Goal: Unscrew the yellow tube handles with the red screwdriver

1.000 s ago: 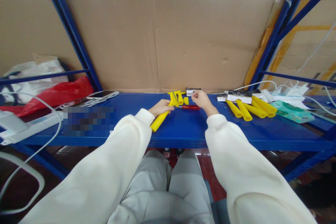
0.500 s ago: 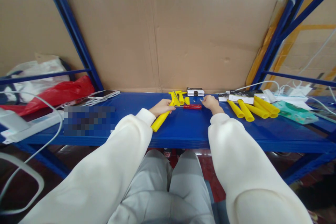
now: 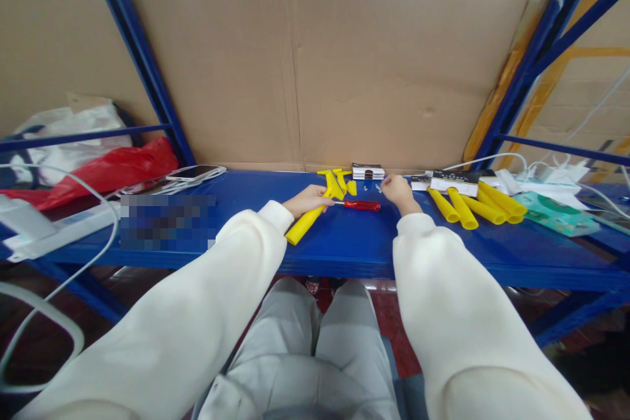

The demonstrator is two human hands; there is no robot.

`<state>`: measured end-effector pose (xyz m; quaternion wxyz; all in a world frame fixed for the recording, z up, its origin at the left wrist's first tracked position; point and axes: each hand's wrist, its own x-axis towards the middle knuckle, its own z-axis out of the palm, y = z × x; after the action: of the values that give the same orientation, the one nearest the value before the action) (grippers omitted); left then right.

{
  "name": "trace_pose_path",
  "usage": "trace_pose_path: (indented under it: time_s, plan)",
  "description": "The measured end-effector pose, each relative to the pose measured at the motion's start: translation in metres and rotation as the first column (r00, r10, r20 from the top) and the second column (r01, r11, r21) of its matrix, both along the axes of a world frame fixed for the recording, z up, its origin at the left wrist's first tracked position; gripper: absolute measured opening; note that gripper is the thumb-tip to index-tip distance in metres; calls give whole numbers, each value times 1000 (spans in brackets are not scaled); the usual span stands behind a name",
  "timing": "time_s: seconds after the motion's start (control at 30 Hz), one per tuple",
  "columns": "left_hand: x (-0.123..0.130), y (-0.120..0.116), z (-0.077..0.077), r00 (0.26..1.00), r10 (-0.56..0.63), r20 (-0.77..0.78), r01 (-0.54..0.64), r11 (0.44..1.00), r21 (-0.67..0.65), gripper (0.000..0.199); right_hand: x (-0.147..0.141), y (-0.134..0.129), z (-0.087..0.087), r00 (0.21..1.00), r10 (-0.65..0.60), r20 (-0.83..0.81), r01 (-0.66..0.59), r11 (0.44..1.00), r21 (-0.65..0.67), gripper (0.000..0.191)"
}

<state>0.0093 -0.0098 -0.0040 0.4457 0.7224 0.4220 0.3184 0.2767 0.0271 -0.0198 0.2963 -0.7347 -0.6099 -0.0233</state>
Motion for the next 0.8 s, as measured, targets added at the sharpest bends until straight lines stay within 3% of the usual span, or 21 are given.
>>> trace_pose_path:
  time_s: [0.13,0.3,0.47,0.6,0.8]
  plan:
    - [21,2,6,999,29,13,-29,999,-27,31,-3,-4,3,1000,8,8,-8,1000,-6,22]
    - [61,8,14,988,63,142,-44,990,-132,29,-5,-4,4,1000,-15,0,15,1000,-2,23]
    - [86,14,12,967,115,229,-65,975,-214,22,-7,-3,3,1000,-13,12,13,1000,5,23]
    - [80,16,9,963,141,228,-88,969,-230,5,-10,-4,3,1000,17,-19,-17,1000,2,23]
    - [39,18,20,948,241,207,-219,968,-124,8,-14,3,-1,977,201,-69,-205,977,-62,28]
